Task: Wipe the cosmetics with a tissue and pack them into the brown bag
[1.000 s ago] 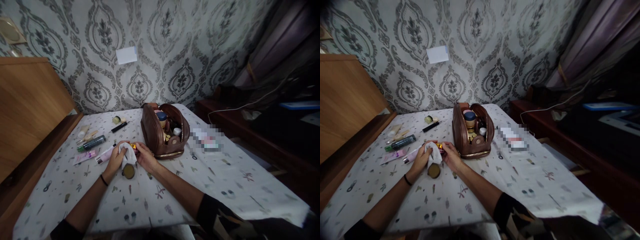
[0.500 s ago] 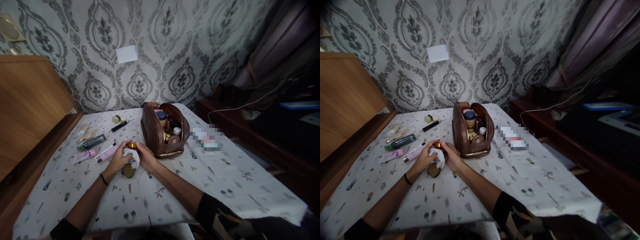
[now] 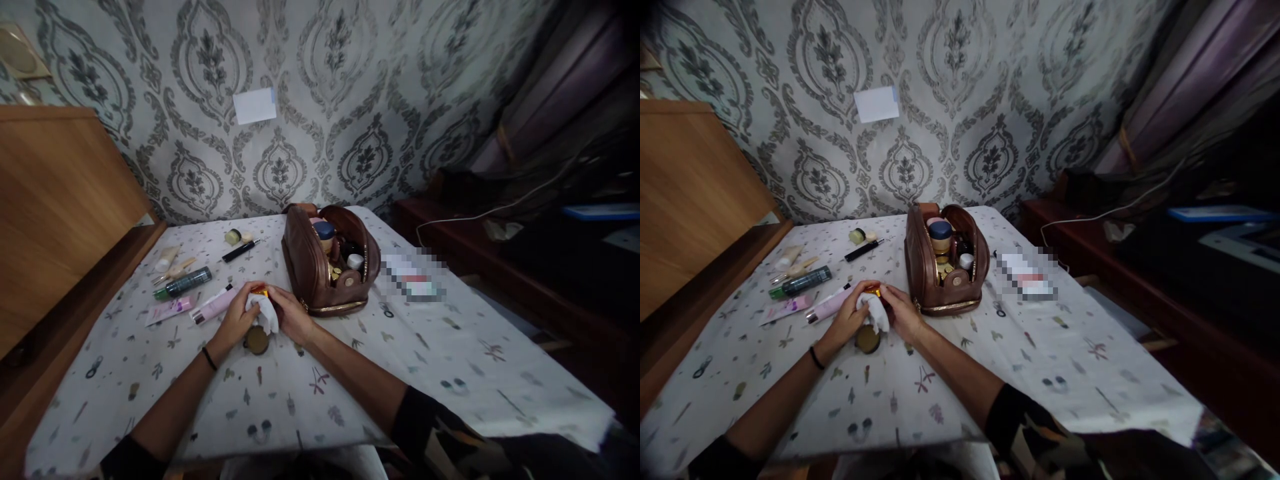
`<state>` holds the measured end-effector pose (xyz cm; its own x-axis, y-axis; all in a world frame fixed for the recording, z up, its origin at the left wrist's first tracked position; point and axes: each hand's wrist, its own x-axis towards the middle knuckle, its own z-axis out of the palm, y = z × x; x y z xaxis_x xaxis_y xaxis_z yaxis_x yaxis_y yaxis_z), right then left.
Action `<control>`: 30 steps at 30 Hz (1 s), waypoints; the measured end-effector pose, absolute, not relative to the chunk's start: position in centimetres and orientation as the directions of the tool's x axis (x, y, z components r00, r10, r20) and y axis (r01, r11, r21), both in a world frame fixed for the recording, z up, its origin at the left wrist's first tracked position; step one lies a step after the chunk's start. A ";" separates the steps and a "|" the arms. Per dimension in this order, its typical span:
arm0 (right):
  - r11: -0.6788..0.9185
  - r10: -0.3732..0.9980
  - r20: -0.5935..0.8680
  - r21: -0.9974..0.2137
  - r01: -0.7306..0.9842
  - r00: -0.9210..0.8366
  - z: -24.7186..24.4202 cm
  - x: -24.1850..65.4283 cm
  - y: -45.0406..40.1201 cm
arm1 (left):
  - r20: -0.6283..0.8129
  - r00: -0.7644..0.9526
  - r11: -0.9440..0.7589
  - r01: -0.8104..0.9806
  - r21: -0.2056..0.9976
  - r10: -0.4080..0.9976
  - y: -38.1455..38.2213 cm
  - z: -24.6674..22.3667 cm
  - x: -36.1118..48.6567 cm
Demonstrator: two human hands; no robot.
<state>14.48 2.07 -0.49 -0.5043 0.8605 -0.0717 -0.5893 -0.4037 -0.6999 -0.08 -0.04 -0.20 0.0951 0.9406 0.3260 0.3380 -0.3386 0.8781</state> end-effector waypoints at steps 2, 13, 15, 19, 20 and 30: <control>-0.398 0.860 -0.071 -0.711 -0.579 -0.505 -0.4 14.4 2.0 | 0.347 0.088 -0.356 0.333 0.873 0.934 0.0 -0.3 -0.2; -0.399 0.888 -0.132 -0.700 -0.592 -0.441 -0.6 14.3 1.8 | 0.290 -0.070 -0.256 0.302 0.918 0.955 0.0 -0.5 -0.2; -0.410 0.882 -0.127 -0.680 -0.608 -0.453 -0.5 14.4 1.9 | 0.277 -0.097 -0.238 0.292 0.926 0.956 0.1 -0.4 -0.2; -0.426 0.869 -0.103 -0.654 -0.626 -0.484 -0.4 14.5 2.1 | 0.233 -0.146 -0.192 0.247 0.950 0.962 0.3 0.0 -0.3; -0.427 0.869 -0.101 -0.649 -0.629 -0.485 -0.5 14.5 2.2 | 0.218 -0.140 -0.182 0.232 0.955 0.966 0.4 0.0 -0.3; -0.422 0.899 -0.162 -0.569 -0.706 -0.407 -1.9 14.3 3.1 | 0.248 0.001 -0.235 0.321 0.917 0.969 0.6 -0.2 -0.2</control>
